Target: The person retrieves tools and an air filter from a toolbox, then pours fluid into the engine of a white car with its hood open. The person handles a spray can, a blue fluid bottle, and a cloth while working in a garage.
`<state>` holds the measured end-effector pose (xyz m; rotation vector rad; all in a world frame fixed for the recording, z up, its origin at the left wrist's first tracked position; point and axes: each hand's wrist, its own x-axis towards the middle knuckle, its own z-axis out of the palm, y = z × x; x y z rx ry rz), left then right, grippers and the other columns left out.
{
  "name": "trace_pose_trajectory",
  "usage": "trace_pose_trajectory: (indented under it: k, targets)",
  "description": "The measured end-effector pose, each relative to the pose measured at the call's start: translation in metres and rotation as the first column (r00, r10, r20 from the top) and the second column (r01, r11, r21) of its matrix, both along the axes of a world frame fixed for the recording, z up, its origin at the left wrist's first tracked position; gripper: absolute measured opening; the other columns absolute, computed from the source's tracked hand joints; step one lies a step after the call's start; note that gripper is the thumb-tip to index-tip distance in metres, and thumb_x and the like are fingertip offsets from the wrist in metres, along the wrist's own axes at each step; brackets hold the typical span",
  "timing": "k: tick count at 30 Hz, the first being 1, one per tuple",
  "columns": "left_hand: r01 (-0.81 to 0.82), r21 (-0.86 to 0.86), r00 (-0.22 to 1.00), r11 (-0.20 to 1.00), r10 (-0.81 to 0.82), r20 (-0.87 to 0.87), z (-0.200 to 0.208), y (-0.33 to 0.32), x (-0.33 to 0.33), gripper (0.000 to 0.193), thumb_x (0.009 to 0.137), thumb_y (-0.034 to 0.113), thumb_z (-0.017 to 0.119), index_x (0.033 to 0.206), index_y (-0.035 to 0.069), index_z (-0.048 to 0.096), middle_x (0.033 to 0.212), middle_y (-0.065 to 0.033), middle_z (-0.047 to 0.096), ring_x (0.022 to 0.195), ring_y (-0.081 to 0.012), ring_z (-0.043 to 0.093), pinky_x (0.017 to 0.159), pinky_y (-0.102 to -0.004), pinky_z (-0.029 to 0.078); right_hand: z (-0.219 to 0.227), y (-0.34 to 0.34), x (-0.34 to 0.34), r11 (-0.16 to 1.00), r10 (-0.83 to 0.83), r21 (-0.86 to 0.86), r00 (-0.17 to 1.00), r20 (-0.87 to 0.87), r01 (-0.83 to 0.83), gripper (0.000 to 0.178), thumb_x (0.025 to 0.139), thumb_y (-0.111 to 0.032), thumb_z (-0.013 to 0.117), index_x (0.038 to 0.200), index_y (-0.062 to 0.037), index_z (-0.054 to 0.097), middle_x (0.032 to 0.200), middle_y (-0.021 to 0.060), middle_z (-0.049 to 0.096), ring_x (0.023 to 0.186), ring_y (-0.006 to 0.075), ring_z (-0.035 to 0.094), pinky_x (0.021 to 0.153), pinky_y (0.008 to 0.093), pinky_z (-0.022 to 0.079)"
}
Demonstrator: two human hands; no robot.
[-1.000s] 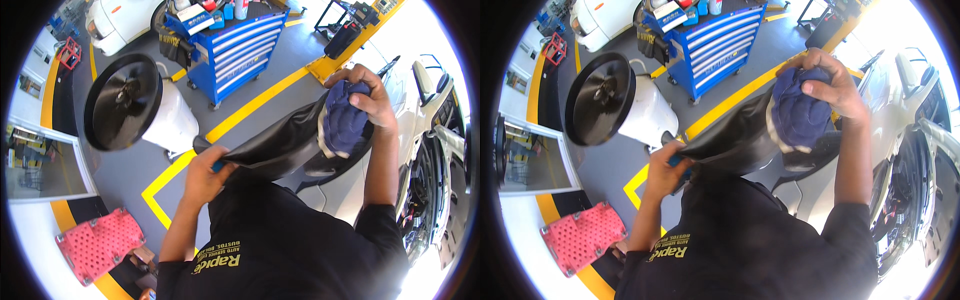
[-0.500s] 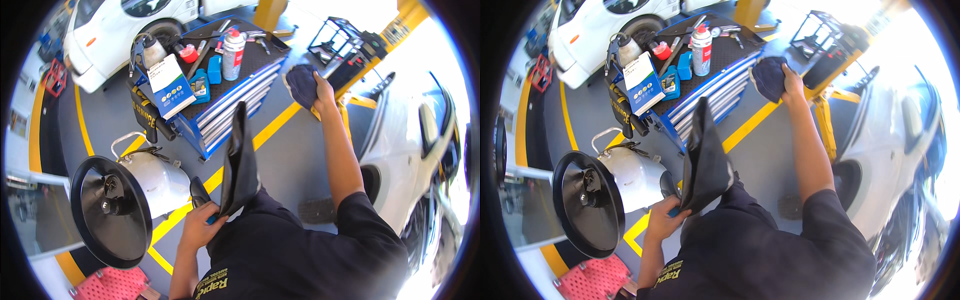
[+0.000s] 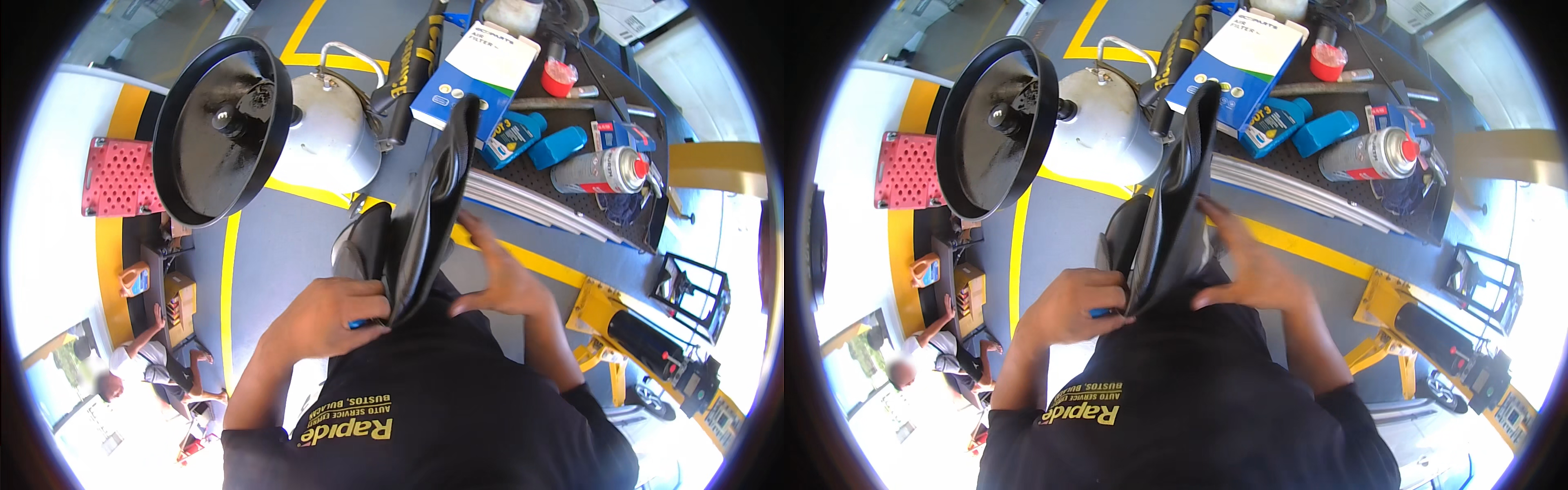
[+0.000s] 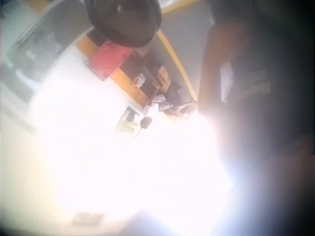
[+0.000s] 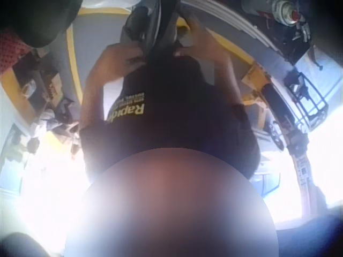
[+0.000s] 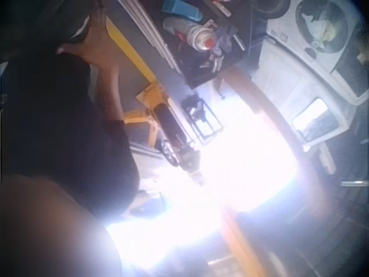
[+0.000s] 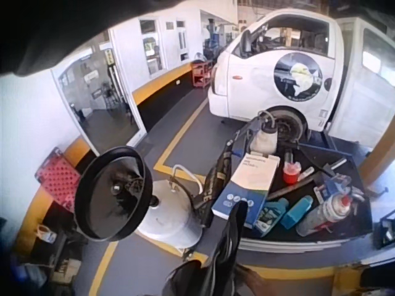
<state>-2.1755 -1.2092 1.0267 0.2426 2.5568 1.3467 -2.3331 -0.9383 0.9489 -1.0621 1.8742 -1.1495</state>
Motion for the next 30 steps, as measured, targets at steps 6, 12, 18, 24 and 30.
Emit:
trace_pose_trajectory:
  k: [6, 12, 18, 24, 30]
  targets:
    - [-0.037, 0.01, 0.945, 0.999, 0.038, -0.325, 0.033, -0.011, -0.018, 0.022, 0.075, 0.009, 0.08, 0.09, 0.011, 0.065, 0.085, -0.0054, 0.06, 0.078, -0.0338, 0.064, 0.065, -0.0432, 0.051, 0.03, -0.091, 0.021, 0.947, 0.269, -0.231, 0.946, 0.182, -0.225, 0.115, 0.069, -0.047, 0.094, 0.157, -0.0027, 0.035, 0.151, 0.0252, 0.049, 0.144, 0.0402, 0.044, 0.116, 0.0468, 0.039]
    - [-0.394, 0.273, 0.827, 0.878, 0.468, -0.311, 0.028, -0.039, 0.025, 0.053, 0.072, -0.004, 0.082, 0.123, 0.003, 0.067, 0.132, -0.0161, 0.061, 0.077, -0.0184, 0.069, 0.07, -0.0307, 0.056, 0.028, -0.102, 0.024, 0.939, -0.34, 0.171, 0.881, 0.328, 0.298, 0.061, 0.081, -0.031, 0.091, 0.128, -0.0024, 0.066, 0.108, 0.0128, 0.074, 0.098, 0.0208, 0.072, 0.091, 0.0353, 0.055]
    - [-0.77, 0.357, 0.629, 0.529, 0.724, 0.283, -0.03, -0.057, 0.043, 0.088, 0.07, 0.002, 0.088, 0.147, -0.003, 0.047, 0.139, -0.0177, 0.058, 0.094, -0.019, 0.069, 0.084, -0.0327, 0.057, 0.014, -0.095, 0.001, 0.79, -0.306, -0.314, 0.782, 0.542, 0.527, 0.046, 0.084, -0.008, 0.087, 0.124, -0.0001, 0.065, 0.113, 0.0066, 0.074, 0.101, 0.0141, 0.068, 0.091, 0.0322, 0.056]
    - [-0.321, 0.666, 0.929, 0.674, 0.361, 0.082, -0.042, -0.099, -0.037, 0.087, 0.071, -0.003, 0.089, 0.147, -0.003, 0.045, 0.129, -0.0122, 0.064, 0.122, -0.0222, 0.061, 0.104, -0.0371, 0.05, 0.035, -0.08, 0.004, 0.867, -0.338, -0.372, 0.94, 0.054, 0.333, 0.06, 0.075, -0.017, 0.094, 0.126, -0.0009, 0.066, 0.119, 0.0086, 0.072, 0.108, 0.019, 0.067, 0.096, 0.0353, 0.054]
    - [-0.304, 0.661, 0.903, 0.686, 0.429, -0.029, 0.011, -0.105, -0.123, 0.016, 0.088, 0.007, 0.08, 0.1, 0.002, 0.071, 0.087, -0.0053, 0.073, 0.076, -0.0139, 0.069, 0.074, -0.0292, 0.056, 0.074, -0.114, 0.008, 0.585, -0.549, -0.498, 0.764, 0.338, 0.641, 0.038, 0.09, -0.017, 0.081, 0.121, -0.0004, 0.068, 0.111, 0.0072, 0.073, 0.101, 0.0134, 0.066, 0.091, 0.0317, 0.052]
